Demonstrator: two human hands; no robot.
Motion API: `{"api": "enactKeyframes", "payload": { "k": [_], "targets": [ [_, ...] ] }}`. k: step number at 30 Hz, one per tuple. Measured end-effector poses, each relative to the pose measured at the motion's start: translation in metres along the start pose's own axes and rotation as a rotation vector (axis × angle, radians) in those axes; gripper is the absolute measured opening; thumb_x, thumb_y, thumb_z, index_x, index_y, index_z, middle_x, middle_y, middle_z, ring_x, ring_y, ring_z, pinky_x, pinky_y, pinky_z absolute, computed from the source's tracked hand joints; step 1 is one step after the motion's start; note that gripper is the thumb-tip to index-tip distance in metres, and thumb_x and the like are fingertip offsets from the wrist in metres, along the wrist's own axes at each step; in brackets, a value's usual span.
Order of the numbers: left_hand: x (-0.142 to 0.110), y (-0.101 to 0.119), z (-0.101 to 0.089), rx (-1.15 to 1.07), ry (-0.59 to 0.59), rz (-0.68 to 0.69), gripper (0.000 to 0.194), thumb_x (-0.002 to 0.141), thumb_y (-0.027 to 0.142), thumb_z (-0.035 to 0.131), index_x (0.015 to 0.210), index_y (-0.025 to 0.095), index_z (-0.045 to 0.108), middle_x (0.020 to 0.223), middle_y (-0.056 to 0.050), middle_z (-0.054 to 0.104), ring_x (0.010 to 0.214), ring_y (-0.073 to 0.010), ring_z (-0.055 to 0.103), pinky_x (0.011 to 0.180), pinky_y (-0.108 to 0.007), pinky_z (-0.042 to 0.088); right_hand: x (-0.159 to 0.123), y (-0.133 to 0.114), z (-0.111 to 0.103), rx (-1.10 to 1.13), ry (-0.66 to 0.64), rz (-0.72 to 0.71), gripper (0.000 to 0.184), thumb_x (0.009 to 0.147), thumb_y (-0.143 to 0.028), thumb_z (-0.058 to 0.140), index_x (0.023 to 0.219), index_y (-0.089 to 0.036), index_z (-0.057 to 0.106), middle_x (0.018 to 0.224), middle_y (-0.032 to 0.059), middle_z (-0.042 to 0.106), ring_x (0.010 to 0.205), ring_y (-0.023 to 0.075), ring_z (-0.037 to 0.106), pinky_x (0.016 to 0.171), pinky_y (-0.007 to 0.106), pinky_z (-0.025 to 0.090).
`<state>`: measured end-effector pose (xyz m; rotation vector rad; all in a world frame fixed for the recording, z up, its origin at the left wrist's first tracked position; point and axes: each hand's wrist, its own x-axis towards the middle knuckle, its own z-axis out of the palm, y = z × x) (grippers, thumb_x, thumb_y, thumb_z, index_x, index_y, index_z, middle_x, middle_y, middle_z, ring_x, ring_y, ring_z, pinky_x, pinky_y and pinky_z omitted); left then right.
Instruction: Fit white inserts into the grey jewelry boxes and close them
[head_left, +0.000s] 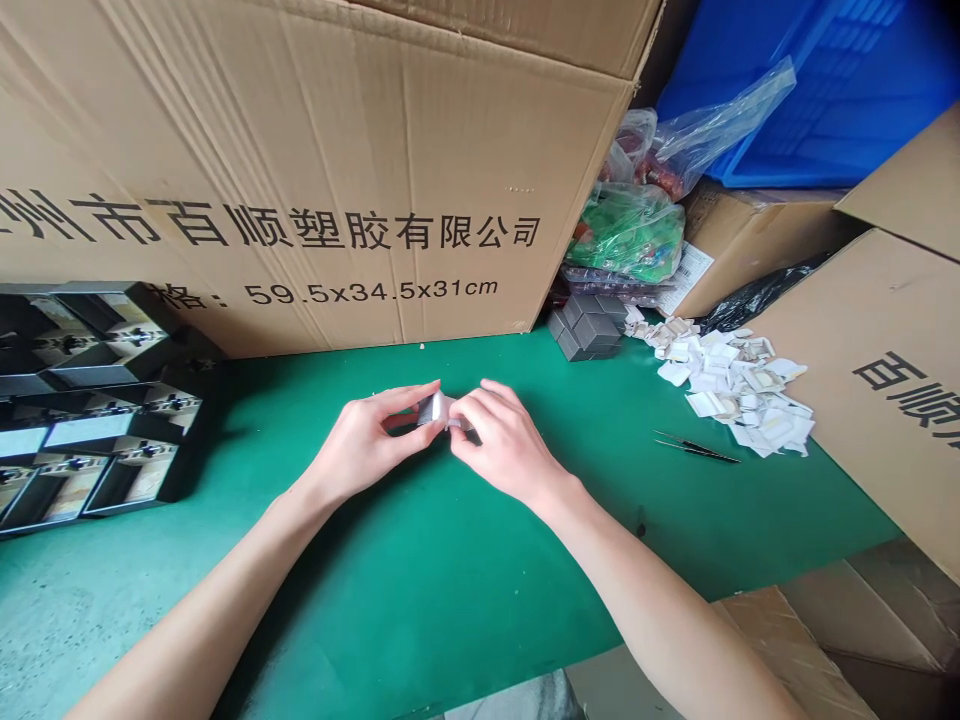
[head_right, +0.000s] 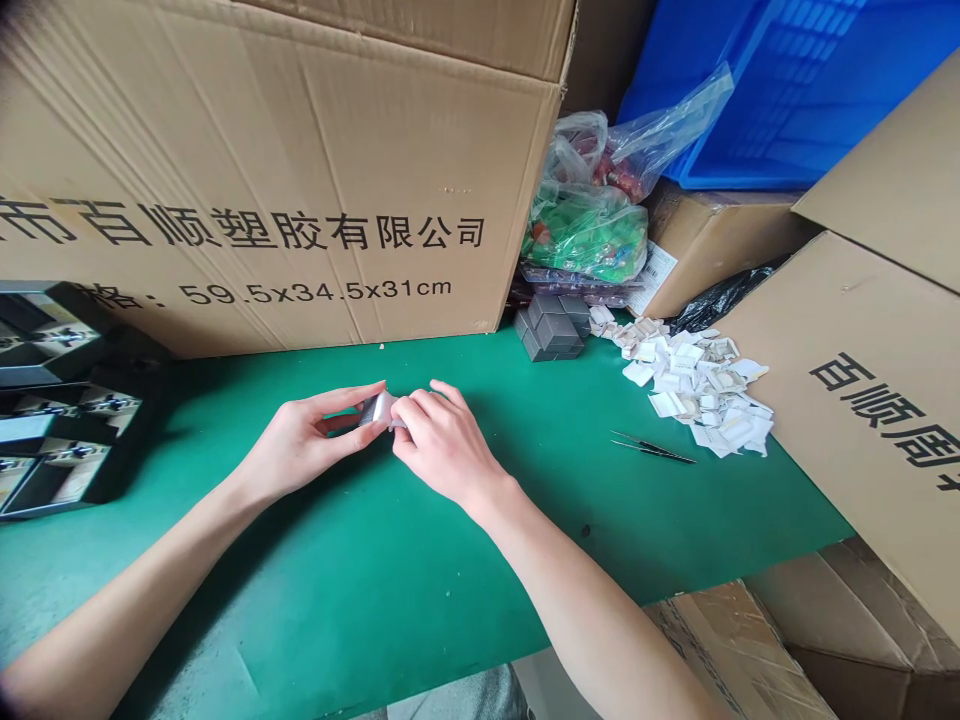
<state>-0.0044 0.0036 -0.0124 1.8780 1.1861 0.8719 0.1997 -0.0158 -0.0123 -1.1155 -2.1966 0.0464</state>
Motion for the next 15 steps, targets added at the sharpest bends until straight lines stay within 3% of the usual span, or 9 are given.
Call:
{"api": "enactKeyframes", "payload": {
  "k": [2, 4, 8, 15],
  "targets": [
    [0.0, 0.001, 0.0, 0.008, 0.017, -0.018, 0.062, 0.081, 0.055, 0.069, 0.134, 0.024, 0.064, 0.132, -0.003, 0.069, 0.12, -0.0292, 0.064, 0.102, -0.038, 0.054, -0.001, -0.001, 0.002, -0.037, 0.05, 0.029, 0.011, 0.089, -0.012, 0.054, 0.089, -0.022, 0.06, 0.09, 0.0045, 0.073, 0.119, 0.0247, 0.059, 0.116, 0.049, 0.031],
    [0.0, 0.003, 0.001, 0.024, 0.035, -0.031, 0.062, 0.081, 0.056, 0.07, 0.134, 0.024, 0.065, 0.128, -0.003, 0.071, 0.117, -0.029, 0.066, 0.102, -0.038, 0.055, -0.002, -0.002, 0.004, -0.056, 0.055, 0.067, 0.011, 0.089, -0.013, 0.055, 0.092, -0.022, 0.062, 0.089, 0.0047, 0.074, 0.127, 0.027, 0.053, 0.117, 0.053, 0.028],
    [0.0, 0.007, 0.003, 0.038, 0.05, -0.023, 0.06, 0.082, 0.056, 0.068, 0.132, 0.024, 0.065, 0.121, -0.003, 0.074, 0.111, -0.0274, 0.069, 0.099, -0.038, 0.057, -0.003, 0.0, 0.004, -0.04, 0.004, 0.056, 0.017, 0.089, -0.012, 0.054, 0.099, -0.022, 0.064, 0.089, 0.0039, 0.075, 0.119, 0.0238, 0.06, 0.117, 0.053, 0.028],
    [-0.001, 0.007, 0.003, 0.048, 0.042, -0.009, 0.058, 0.083, 0.054, 0.068, 0.132, 0.023, 0.066, 0.122, -0.003, 0.073, 0.112, -0.0266, 0.068, 0.099, -0.036, 0.056, 0.0, 0.006, -0.006, 0.013, -0.039, -0.053, 0.017, 0.094, -0.013, 0.053, 0.088, -0.021, 0.066, 0.093, 0.0024, 0.076, 0.093, 0.016, 0.069, 0.116, 0.046, 0.034]
  ]
}}
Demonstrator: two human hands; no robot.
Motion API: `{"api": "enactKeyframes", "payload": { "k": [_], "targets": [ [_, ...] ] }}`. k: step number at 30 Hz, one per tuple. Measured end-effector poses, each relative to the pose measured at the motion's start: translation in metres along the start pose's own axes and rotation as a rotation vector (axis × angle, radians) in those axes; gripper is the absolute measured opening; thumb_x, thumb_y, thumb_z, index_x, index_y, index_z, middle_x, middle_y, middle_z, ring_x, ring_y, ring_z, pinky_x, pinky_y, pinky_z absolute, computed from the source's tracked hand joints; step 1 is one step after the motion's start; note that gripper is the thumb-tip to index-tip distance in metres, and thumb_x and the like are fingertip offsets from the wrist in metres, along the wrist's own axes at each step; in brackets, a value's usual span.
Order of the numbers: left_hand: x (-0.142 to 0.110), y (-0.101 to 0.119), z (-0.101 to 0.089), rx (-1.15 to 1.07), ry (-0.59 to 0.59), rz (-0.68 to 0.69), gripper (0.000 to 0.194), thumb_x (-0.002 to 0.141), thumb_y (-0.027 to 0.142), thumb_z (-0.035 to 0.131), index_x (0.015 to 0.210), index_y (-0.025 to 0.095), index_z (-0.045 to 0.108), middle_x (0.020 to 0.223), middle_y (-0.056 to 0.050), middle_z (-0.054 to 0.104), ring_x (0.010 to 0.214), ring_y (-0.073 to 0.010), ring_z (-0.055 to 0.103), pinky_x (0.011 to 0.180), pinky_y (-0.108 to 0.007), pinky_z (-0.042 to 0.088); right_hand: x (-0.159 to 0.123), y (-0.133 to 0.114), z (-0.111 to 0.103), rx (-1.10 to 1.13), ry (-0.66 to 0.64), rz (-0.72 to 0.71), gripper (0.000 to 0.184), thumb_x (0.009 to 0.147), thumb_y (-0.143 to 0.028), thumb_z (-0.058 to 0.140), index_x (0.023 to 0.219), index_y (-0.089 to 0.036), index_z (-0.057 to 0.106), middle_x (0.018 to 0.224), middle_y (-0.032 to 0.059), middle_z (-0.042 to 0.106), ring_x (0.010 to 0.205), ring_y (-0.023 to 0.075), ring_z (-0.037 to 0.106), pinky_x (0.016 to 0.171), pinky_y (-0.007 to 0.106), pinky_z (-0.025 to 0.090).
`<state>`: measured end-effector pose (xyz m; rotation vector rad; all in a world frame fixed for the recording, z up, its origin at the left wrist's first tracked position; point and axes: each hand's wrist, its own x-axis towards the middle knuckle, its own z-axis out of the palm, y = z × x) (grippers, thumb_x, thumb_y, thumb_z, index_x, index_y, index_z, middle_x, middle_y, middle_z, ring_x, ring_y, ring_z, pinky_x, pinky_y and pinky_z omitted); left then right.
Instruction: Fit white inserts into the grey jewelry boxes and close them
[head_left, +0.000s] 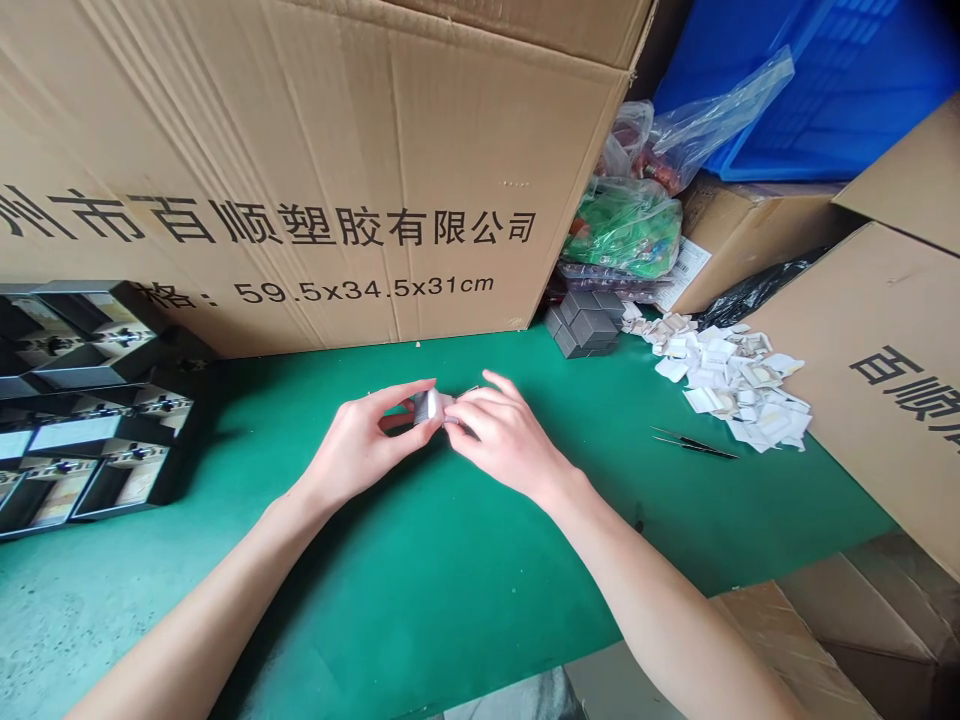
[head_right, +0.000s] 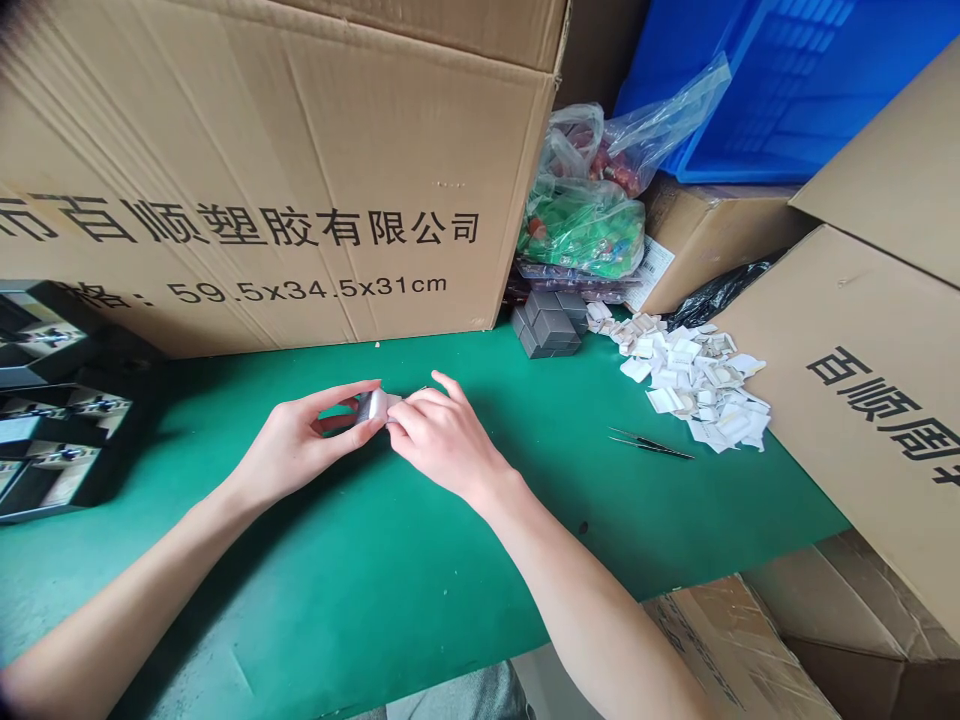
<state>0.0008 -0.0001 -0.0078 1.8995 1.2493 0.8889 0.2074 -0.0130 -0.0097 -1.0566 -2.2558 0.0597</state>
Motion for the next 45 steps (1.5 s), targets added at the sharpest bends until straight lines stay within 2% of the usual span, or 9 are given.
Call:
{"api": "enactKeyframes", "payload": {
  "k": [6, 13, 17, 20, 25, 31, 37, 41, 45],
  "targets": [
    [0.001, -0.001, -0.002, 0.014, -0.012, 0.001, 0.057, 0.083, 0.053, 0.068, 0.131, 0.022, 0.066, 0.118, -0.003, 0.075, 0.109, -0.025, 0.069, 0.097, -0.034, 0.058, -0.002, 0.005, 0.004, -0.038, 0.021, -0.075, 0.018, 0.096, -0.015, 0.053, 0.086, -0.019, 0.067, 0.09, 0.0042, 0.076, 0.089, 0.0165, 0.07, 0.107, 0.042, 0.045],
    [0.002, -0.002, 0.001, -0.007, -0.001, -0.017, 0.057, 0.083, 0.055, 0.067, 0.129, 0.021, 0.066, 0.117, -0.003, 0.074, 0.109, -0.0252, 0.069, 0.095, -0.033, 0.059, 0.0, 0.002, 0.009, -0.094, 0.118, -0.071, 0.018, 0.092, -0.012, 0.052, 0.082, -0.02, 0.064, 0.085, 0.0031, 0.076, 0.086, 0.0163, 0.071, 0.103, 0.04, 0.048],
    [0.002, -0.001, 0.002, -0.01, 0.024, -0.036, 0.061, 0.083, 0.057, 0.066, 0.131, 0.02, 0.065, 0.118, -0.005, 0.074, 0.109, -0.0269, 0.068, 0.093, -0.034, 0.059, -0.001, 0.0, 0.017, -0.038, 0.225, -0.024, 0.017, 0.093, -0.015, 0.055, 0.081, -0.02, 0.064, 0.084, 0.0038, 0.075, 0.091, 0.018, 0.071, 0.104, 0.041, 0.05],
    [0.002, -0.001, 0.001, -0.013, 0.04, -0.061, 0.062, 0.083, 0.058, 0.066, 0.131, 0.019, 0.066, 0.117, -0.006, 0.075, 0.109, -0.0279, 0.069, 0.093, -0.035, 0.058, -0.002, 0.0, 0.021, 0.059, 0.271, 0.009, 0.016, 0.097, -0.018, 0.055, 0.085, -0.021, 0.065, 0.087, 0.0038, 0.076, 0.104, 0.0196, 0.07, 0.107, 0.042, 0.049],
    [0.005, 0.0, -0.004, -0.101, 0.01, -0.123, 0.064, 0.081, 0.058, 0.07, 0.132, 0.019, 0.066, 0.115, -0.006, 0.077, 0.109, -0.0295, 0.069, 0.099, -0.038, 0.053, -0.002, 0.0, 0.012, 0.16, 0.167, -0.027, 0.018, 0.099, -0.017, 0.05, 0.097, -0.021, 0.067, 0.097, 0.0048, 0.077, 0.126, 0.0212, 0.059, 0.105, 0.04, 0.052],
    [0.007, 0.002, -0.013, -0.201, -0.042, -0.21, 0.066, 0.078, 0.059, 0.072, 0.13, 0.02, 0.067, 0.122, -0.005, 0.074, 0.121, -0.0332, 0.063, 0.108, -0.041, 0.046, -0.003, 0.002, 0.004, 0.164, 0.045, -0.07, 0.021, 0.099, -0.014, 0.046, 0.101, -0.021, 0.066, 0.106, 0.0075, 0.074, 0.136, 0.0208, 0.05, 0.108, 0.042, 0.05],
    [0.007, 0.004, -0.017, -0.24, -0.089, -0.27, 0.065, 0.077, 0.058, 0.074, 0.13, 0.021, 0.068, 0.12, -0.004, 0.075, 0.122, -0.0331, 0.062, 0.108, -0.039, 0.046, -0.003, 0.002, 0.002, 0.238, 0.069, -0.045, 0.018, 0.098, -0.017, 0.05, 0.098, -0.022, 0.067, 0.112, 0.0083, 0.073, 0.132, 0.0213, 0.054, 0.106, 0.041, 0.05],
    [0.008, 0.005, -0.017, -0.255, -0.104, -0.265, 0.062, 0.077, 0.057, 0.074, 0.128, 0.021, 0.069, 0.123, -0.004, 0.074, 0.123, -0.0319, 0.062, 0.106, -0.036, 0.048, -0.002, -0.001, -0.003, 0.354, 0.027, 0.001, 0.018, 0.098, -0.019, 0.051, 0.101, -0.022, 0.069, 0.115, 0.0073, 0.072, 0.132, 0.0213, 0.055, 0.108, 0.038, 0.049],
    [0.008, 0.003, -0.017, -0.218, -0.114, -0.254, 0.059, 0.078, 0.06, 0.072, 0.12, 0.019, 0.074, 0.116, -0.006, 0.076, 0.112, -0.0317, 0.067, 0.097, -0.035, 0.053, -0.001, -0.005, -0.008, 0.565, -0.041, 0.143, 0.018, 0.098, -0.025, 0.052, 0.102, -0.021, 0.069, 0.111, 0.0059, 0.073, 0.109, 0.0197, 0.069, 0.096, 0.035, 0.056]
  ]
}}
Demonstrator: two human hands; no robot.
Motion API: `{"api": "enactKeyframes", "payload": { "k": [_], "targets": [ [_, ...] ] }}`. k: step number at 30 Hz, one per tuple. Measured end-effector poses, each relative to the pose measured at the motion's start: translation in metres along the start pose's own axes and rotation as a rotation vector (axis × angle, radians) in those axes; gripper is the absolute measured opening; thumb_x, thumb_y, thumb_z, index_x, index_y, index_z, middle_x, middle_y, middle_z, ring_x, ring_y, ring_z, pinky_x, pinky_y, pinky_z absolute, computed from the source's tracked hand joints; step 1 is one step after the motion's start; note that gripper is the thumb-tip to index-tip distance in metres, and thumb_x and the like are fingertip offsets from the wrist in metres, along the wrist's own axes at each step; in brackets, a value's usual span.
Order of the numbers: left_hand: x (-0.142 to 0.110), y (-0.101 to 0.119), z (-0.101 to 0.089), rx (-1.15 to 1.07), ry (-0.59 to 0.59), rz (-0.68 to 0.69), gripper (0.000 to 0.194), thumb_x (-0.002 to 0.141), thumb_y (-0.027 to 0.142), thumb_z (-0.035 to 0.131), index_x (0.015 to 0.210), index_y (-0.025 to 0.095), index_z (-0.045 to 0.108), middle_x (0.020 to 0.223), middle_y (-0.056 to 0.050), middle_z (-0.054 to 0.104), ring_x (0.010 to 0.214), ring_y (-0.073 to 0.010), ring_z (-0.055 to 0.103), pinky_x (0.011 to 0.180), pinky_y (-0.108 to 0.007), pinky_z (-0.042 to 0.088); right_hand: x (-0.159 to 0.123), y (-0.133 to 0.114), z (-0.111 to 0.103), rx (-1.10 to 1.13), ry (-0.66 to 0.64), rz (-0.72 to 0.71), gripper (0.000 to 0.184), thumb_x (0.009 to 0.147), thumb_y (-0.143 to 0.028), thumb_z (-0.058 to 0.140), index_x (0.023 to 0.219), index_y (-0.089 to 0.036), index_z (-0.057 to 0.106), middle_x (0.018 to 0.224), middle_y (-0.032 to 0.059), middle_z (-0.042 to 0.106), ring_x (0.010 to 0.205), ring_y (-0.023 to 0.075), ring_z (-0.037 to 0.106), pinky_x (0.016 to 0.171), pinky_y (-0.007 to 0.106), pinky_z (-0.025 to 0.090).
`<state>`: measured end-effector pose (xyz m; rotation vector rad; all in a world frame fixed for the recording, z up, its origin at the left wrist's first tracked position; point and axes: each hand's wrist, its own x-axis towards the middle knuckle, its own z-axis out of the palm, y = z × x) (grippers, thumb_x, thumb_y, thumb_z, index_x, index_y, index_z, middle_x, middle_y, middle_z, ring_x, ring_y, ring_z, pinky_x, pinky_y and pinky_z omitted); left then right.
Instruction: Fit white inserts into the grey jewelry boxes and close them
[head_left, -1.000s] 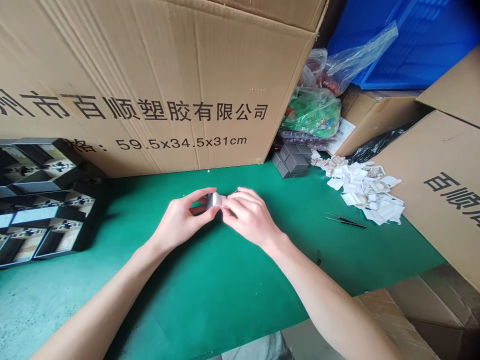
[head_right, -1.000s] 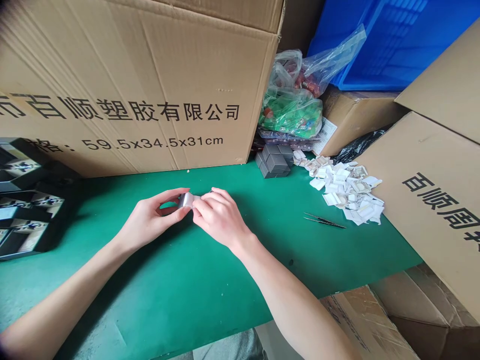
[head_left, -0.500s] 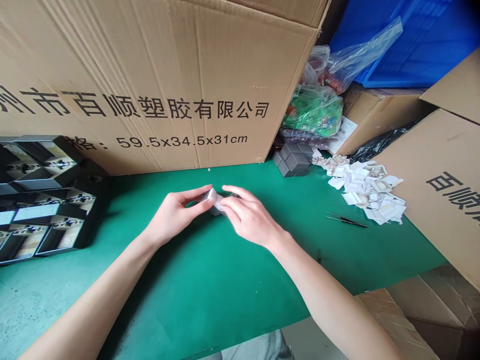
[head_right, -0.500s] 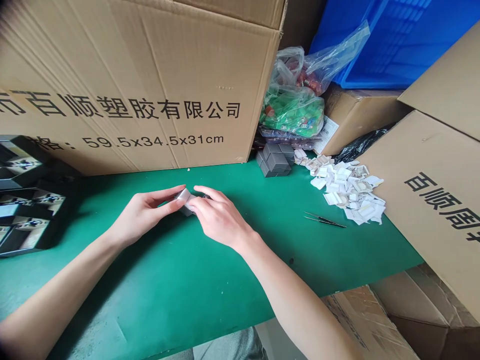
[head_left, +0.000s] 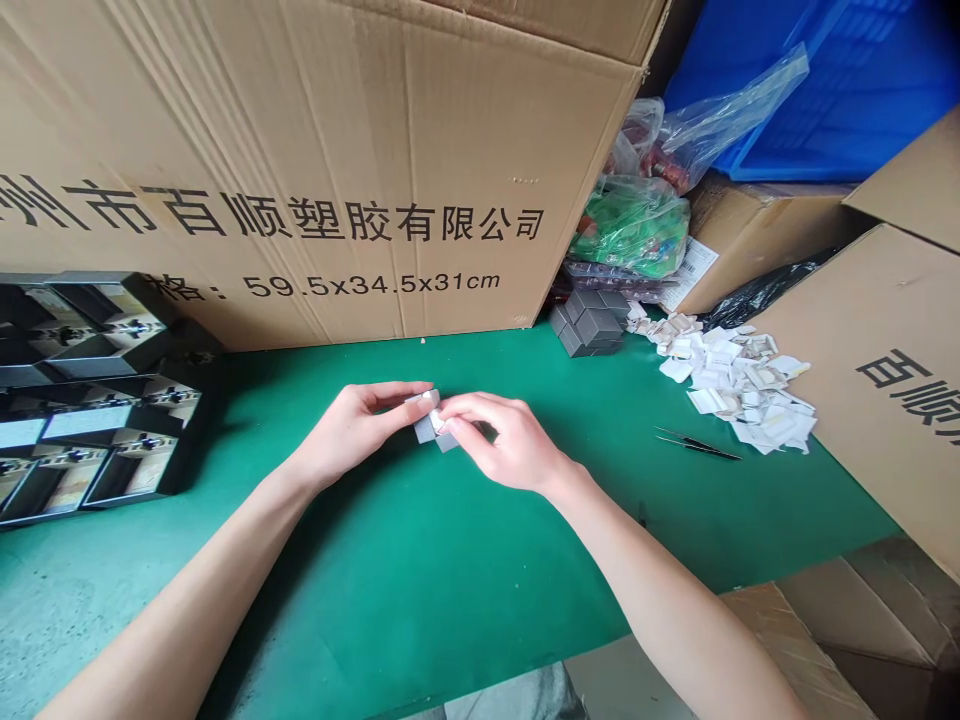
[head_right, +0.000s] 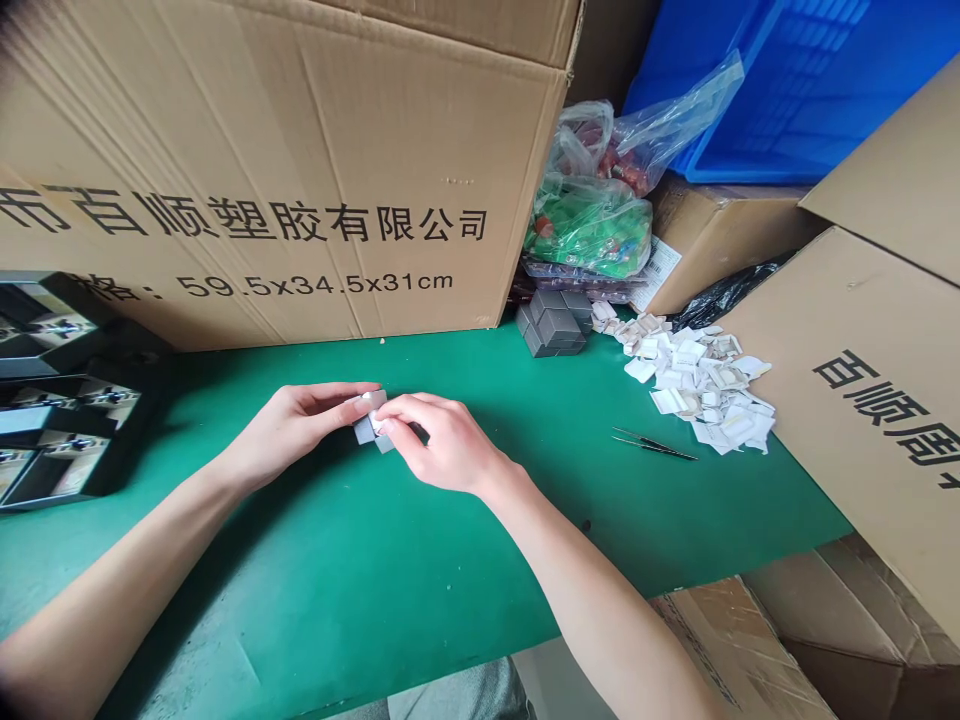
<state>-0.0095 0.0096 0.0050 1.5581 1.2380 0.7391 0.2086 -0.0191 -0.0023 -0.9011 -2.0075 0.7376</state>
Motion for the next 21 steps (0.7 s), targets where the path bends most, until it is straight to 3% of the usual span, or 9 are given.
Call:
{"api": "enactKeyframes", "payload": {
  "k": [5, 9, 11, 14, 21],
  "targets": [
    [-0.002, 0.0, 0.001, 0.04, -0.133, 0.046, 0.056, 0.079, 0.059, 0.069, 0.117, 0.019, 0.075, 0.112, -0.007, 0.078, 0.103, -0.0317, 0.07, 0.088, -0.036, 0.056, 0.0, -0.001, -0.003, 0.4, -0.032, 0.258, 0.022, 0.097, -0.036, 0.055, 0.103, -0.017, 0.064, 0.092, 0.0058, 0.074, 0.086, 0.0181, 0.073, 0.075, 0.031, 0.061],
    [-0.005, 0.004, 0.002, -0.019, -0.199, 0.104, 0.048, 0.081, 0.054, 0.07, 0.116, 0.021, 0.073, 0.117, -0.007, 0.076, 0.106, -0.0294, 0.069, 0.091, -0.036, 0.055, 0.003, 0.002, -0.01, 0.22, -0.041, 0.172, 0.015, 0.089, -0.03, 0.067, 0.099, -0.019, 0.068, 0.101, 0.0055, 0.069, 0.094, 0.0179, 0.069, 0.084, 0.035, 0.059],
    [-0.006, 0.006, 0.002, -0.071, -0.224, 0.112, 0.045, 0.08, 0.053, 0.072, 0.112, 0.021, 0.071, 0.116, -0.008, 0.075, 0.106, -0.0283, 0.069, 0.089, -0.036, 0.056, 0.004, 0.004, -0.014, 0.131, -0.094, 0.126, 0.026, 0.084, -0.028, 0.074, 0.108, -0.022, 0.068, 0.11, 0.0057, 0.065, 0.103, 0.0189, 0.065, 0.089, 0.036, 0.057],
    [-0.008, 0.008, 0.004, -0.139, -0.26, 0.113, 0.04, 0.079, 0.051, 0.074, 0.105, 0.02, 0.066, 0.111, -0.01, 0.076, 0.102, -0.0268, 0.07, 0.085, -0.037, 0.057, 0.004, 0.005, -0.019, 0.18, -0.201, 0.138, 0.045, 0.081, -0.028, 0.078, 0.124, -0.026, 0.064, 0.12, 0.0064, 0.059, 0.104, 0.018, 0.063, 0.085, 0.034, 0.06],
    [-0.01, 0.01, 0.012, -0.124, -0.336, 0.138, 0.034, 0.083, 0.048, 0.071, 0.104, 0.022, 0.065, 0.113, -0.008, 0.075, 0.099, -0.0239, 0.069, 0.083, -0.033, 0.054, 0.001, 0.009, -0.032, 0.327, -0.365, 0.224, 0.047, 0.081, -0.025, 0.077, 0.127, -0.028, 0.065, 0.128, 0.0062, 0.052, 0.103, 0.0156, 0.063, 0.082, 0.029, 0.062]
  ]
}}
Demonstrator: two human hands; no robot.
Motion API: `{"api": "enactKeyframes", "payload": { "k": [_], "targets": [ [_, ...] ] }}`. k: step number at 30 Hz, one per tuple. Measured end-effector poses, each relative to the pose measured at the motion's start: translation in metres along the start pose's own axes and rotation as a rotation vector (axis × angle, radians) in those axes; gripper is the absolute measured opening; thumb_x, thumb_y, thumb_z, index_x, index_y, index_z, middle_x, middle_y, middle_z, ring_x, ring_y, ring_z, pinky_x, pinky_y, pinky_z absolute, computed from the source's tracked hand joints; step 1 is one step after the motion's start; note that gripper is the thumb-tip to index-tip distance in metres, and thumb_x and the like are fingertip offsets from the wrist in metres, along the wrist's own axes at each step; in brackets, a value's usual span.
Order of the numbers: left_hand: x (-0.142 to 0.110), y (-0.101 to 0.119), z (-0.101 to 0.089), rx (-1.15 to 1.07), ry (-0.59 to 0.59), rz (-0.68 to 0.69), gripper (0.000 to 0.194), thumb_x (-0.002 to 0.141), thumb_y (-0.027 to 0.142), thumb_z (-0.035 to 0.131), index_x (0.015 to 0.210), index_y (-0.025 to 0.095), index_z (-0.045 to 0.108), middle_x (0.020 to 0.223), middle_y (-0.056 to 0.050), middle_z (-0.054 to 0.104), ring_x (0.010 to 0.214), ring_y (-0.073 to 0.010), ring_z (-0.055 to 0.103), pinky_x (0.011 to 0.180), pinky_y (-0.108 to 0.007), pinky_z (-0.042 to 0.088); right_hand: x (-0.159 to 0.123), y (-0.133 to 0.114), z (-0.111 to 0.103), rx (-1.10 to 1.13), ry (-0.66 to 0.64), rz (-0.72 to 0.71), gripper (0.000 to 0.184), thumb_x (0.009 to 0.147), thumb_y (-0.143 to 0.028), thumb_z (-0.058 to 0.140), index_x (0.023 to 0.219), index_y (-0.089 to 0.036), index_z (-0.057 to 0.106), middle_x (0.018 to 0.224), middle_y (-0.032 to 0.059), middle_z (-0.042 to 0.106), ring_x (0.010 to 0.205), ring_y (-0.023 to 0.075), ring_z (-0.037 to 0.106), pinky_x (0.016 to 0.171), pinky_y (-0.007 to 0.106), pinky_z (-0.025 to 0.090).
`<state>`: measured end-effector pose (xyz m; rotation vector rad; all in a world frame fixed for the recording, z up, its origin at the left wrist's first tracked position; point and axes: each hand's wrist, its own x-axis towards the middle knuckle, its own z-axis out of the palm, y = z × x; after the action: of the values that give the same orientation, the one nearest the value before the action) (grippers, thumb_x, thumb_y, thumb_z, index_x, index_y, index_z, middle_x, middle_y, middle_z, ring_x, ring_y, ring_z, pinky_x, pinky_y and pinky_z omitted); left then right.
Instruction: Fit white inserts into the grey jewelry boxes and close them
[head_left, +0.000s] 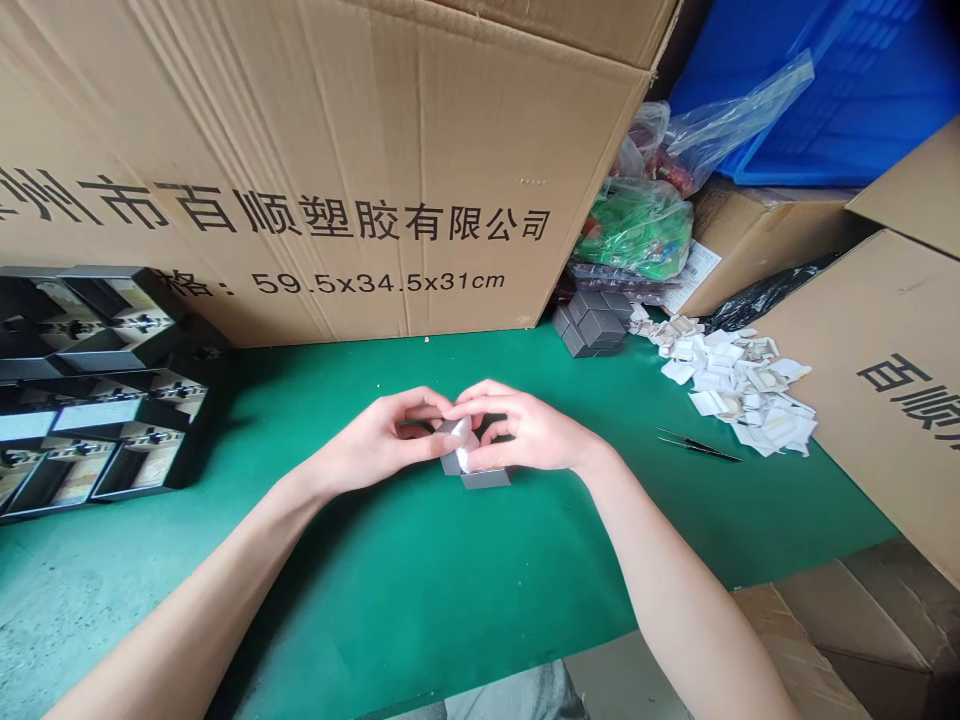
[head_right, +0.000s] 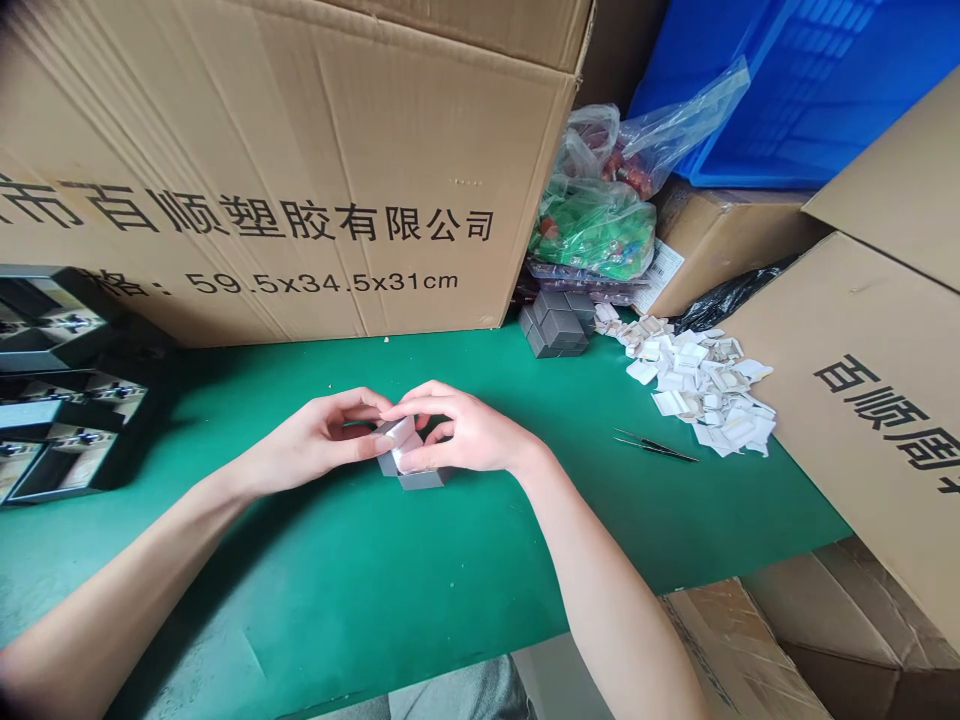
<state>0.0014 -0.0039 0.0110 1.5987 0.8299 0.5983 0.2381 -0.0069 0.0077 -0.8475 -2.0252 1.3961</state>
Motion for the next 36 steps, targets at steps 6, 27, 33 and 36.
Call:
{"api": "enactKeyframes", "payload": {
  "k": [6, 27, 33, 36],
  "targets": [
    [-0.001, -0.003, 0.0, 0.052, -0.083, -0.048, 0.036, 0.092, 0.05, 0.058, 0.111, 0.02, 0.062, 0.103, -0.008, 0.077, 0.092, -0.0233, 0.069, 0.079, -0.034, 0.052, -0.001, 0.008, -0.008, 0.087, -0.135, 0.078, 0.048, 0.081, -0.024, 0.078, 0.127, -0.027, 0.065, 0.125, 0.006, 0.055, 0.091, 0.0126, 0.068, 0.084, 0.031, 0.062],
    [0.001, -0.008, -0.001, -0.022, 0.171, -0.012, 0.045, 0.093, 0.056, 0.054, 0.121, 0.022, 0.062, 0.11, -0.008, 0.07, 0.096, -0.0231, 0.064, 0.08, -0.031, 0.054, 0.014, 0.012, 0.028, -0.455, 0.446, -0.325, 0.022, 0.092, -0.026, 0.064, 0.113, -0.023, 0.071, 0.117, 0.0064, 0.07, 0.106, 0.0189, 0.067, 0.094, 0.033, 0.057],
    [-0.004, -0.009, 0.0, -0.31, 0.137, -0.058, 0.047, 0.091, 0.051, 0.061, 0.133, 0.03, 0.057, 0.116, -0.01, 0.069, 0.101, -0.026, 0.067, 0.083, -0.037, 0.059, 0.018, 0.013, 0.035, -0.657, 0.601, -0.39, 0.024, 0.092, -0.033, 0.066, 0.115, -0.026, 0.07, 0.117, 0.0077, 0.069, 0.11, 0.0209, 0.065, 0.098, 0.036, 0.056],
    [-0.006, -0.008, -0.002, -0.328, 0.076, -0.021, 0.056, 0.089, 0.051, 0.065, 0.14, 0.032, 0.054, 0.132, -0.011, 0.064, 0.12, -0.0317, 0.062, 0.096, -0.043, 0.055, 0.018, 0.013, 0.033, -0.673, 0.653, -0.407, 0.022, 0.093, -0.029, 0.063, 0.114, -0.027, 0.07, 0.12, 0.0087, 0.068, 0.111, 0.0216, 0.065, 0.097, 0.037, 0.057]
  ]
}}
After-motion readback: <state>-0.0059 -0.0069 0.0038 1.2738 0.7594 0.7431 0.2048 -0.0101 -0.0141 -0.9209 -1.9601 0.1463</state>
